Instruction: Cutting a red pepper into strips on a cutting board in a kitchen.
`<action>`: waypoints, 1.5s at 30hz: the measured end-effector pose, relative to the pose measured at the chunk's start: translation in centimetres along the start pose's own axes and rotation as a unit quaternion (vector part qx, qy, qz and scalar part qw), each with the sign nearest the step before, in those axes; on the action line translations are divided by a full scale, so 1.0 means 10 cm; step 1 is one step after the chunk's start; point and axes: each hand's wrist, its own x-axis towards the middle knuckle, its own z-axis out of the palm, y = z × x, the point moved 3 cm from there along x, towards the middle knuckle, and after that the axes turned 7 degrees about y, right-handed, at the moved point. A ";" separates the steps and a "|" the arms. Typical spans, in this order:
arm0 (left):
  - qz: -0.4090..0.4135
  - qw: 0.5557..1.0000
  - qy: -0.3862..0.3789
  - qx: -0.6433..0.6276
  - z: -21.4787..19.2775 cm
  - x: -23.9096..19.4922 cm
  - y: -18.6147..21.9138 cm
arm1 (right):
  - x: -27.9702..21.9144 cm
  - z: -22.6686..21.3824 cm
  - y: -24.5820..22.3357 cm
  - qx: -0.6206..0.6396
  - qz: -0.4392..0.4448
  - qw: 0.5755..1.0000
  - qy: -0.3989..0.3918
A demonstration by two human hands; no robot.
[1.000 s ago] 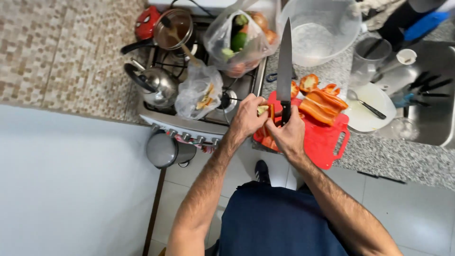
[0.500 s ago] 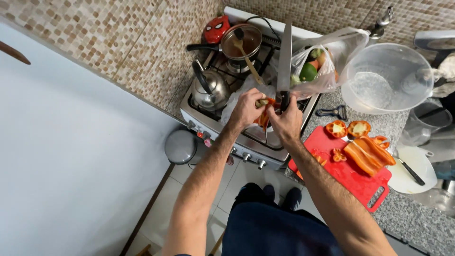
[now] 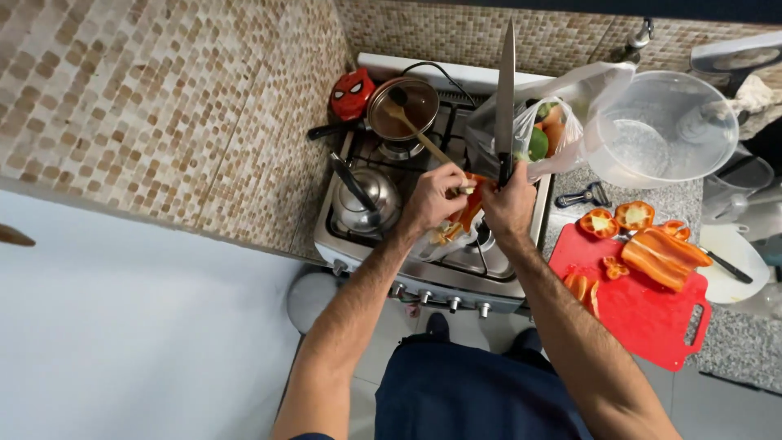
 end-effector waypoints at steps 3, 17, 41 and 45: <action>0.003 0.999 -0.017 -0.026 -0.05 -0.05 -0.06 | -0.03 0.06 0.11 -0.010 0.019 0.999 0.028; -0.139 0.973 -0.010 -0.186 -0.15 -0.41 -0.52 | 0.08 -0.01 0.38 -0.112 -0.074 0.979 0.151; 0.073 0.969 -0.044 0.231 1.22 -1.41 -2.51 | -0.27 -0.74 0.20 -0.036 -0.157 0.966 0.202; 0.058 0.951 -0.080 0.292 0.95 -1.00 -1.82 | -0.27 -0.92 0.41 -0.034 -0.157 0.964 0.210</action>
